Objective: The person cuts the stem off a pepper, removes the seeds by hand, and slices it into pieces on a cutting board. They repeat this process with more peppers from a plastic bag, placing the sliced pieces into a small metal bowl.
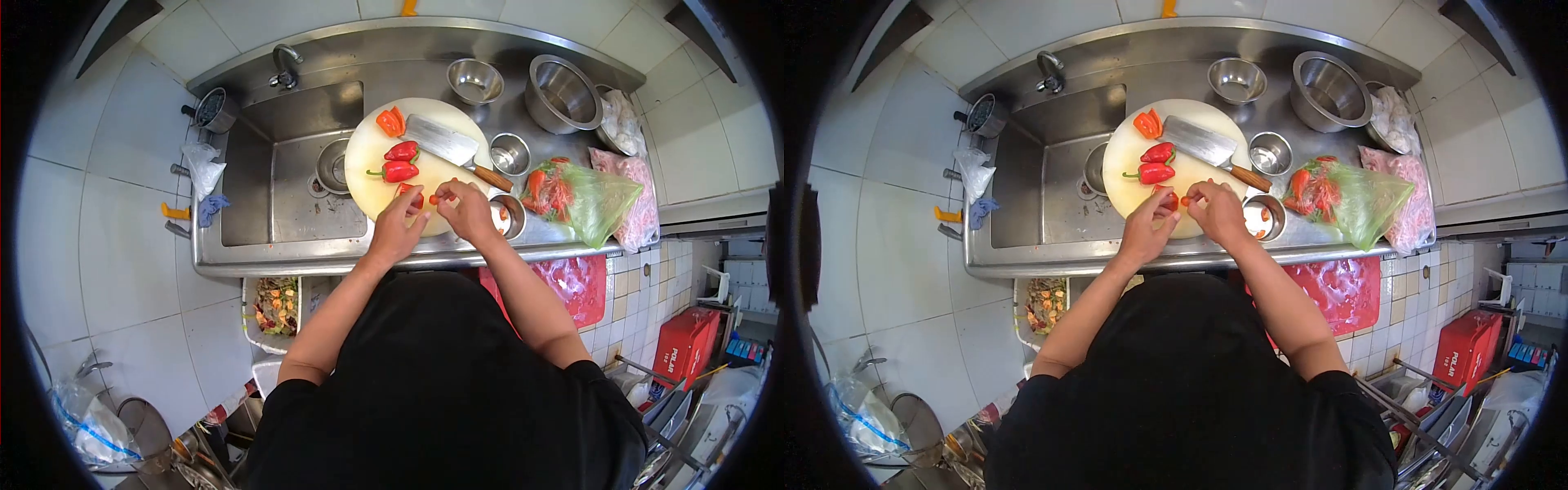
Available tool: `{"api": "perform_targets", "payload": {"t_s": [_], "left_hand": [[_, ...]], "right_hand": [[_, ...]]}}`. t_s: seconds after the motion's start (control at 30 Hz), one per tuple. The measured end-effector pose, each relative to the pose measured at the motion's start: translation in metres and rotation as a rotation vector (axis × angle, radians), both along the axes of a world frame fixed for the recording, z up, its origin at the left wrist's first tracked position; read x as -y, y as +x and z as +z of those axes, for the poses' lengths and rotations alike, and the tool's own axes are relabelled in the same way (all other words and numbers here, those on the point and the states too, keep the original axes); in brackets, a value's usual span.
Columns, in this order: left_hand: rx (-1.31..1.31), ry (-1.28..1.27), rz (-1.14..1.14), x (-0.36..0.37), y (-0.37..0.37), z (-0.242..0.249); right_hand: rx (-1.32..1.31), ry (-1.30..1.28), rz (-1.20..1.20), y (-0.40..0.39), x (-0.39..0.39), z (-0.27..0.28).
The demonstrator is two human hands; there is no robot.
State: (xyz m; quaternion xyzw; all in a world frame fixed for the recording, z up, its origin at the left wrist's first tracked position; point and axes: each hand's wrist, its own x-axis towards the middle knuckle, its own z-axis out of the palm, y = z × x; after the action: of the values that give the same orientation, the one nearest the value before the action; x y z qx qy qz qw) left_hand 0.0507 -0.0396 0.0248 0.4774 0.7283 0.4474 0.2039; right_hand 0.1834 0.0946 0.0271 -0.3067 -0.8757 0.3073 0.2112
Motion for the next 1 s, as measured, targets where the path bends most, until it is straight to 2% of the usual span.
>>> {"api": "perform_targets", "payload": {"t_s": [0.07, 0.1, 0.2, 0.27, 0.33, 0.37, 0.43, 0.5, 0.57, 0.6, 0.67, 0.7, 0.77, 0.8, 0.83, 0.87, 0.9, 0.93, 1.0], "left_hand": [[0.455, 0.032, -0.036, -0.001, 0.007, -0.005], [0.549, 0.118, -0.063, -0.002, 0.006, -0.007], [0.698, -0.030, 0.036, 0.020, -0.014, -0.005], [0.639, 0.043, 0.115, 0.056, -0.041, -0.015], [0.519, -0.007, 0.261, 0.112, -0.082, -0.018], [0.358, -0.086, 0.334, 0.147, -0.105, -0.021], [0.228, -0.123, 0.532, 0.216, -0.139, -0.036], [-0.225, -0.523, 0.561, 0.276, -0.169, -0.047], [-0.288, -0.794, 0.648, 0.303, -0.170, -0.047], [-0.290, -0.789, 0.648, 0.309, -0.168, -0.054], [-0.667, -0.747, 0.866, 0.315, -0.170, -0.075], [-0.666, -0.745, 0.864, 0.305, -0.174, -0.074], [-0.129, -0.283, 0.821, 0.253, -0.170, -0.056], [0.094, -0.195, 0.706, 0.219, -0.160, -0.039], [0.310, -0.100, 0.587, 0.179, -0.144, -0.020], [0.381, -0.096, 0.426, 0.141, -0.128, -0.006], [0.500, 0.035, 0.243, 0.106, -0.100, 0.016], [0.495, 0.029, 0.064, 0.075, -0.081, 0.028], [0.205, 0.135, -0.173, 0.026, -0.045, 0.058]], "right_hand": [[-0.213, -0.333, 0.020, 0.001, 0.015, 0.000], [-0.015, -0.491, -0.005, 0.002, 0.021, 0.026], [-0.132, -0.456, 0.040, 0.009, 0.019, 0.016], [-0.148, -0.205, -0.112, 0.017, 0.003, 0.006], [-0.110, 0.151, -0.191, 0.028, -0.018, -0.007], [-0.108, 0.148, -0.201, 0.027, -0.022, -0.001], [0.315, -0.234, -0.208, 0.027, -0.024, 0.019], [0.361, -0.158, -0.207, 0.021, -0.024, 0.005], [0.443, -0.067, -0.186, 0.012, -0.025, -0.004], [0.440, -0.064, -0.188, 0.012, -0.026, -0.010], [0.311, -0.115, -0.212, 0.012, -0.028, -0.022], [0.312, -0.113, -0.215, 0.013, -0.029, -0.021], [0.059, -0.560, -0.148, 0.015, -0.025, -0.011], [0.067, -0.557, -0.143, 0.016, -0.022, -0.001], [-0.065, -0.807, -0.100, 0.016, -0.017, 0.012], [-0.200, -1.056, -0.053, 0.015, -0.012, 0.023], [-0.248, -1.118, -0.004, 0.016, -0.008, 0.031], [-0.246, -1.115, 0.001, 0.015, -0.004, 0.035], [-0.364, -1.320, 0.077, 0.016, 0.004, 0.042]]}}
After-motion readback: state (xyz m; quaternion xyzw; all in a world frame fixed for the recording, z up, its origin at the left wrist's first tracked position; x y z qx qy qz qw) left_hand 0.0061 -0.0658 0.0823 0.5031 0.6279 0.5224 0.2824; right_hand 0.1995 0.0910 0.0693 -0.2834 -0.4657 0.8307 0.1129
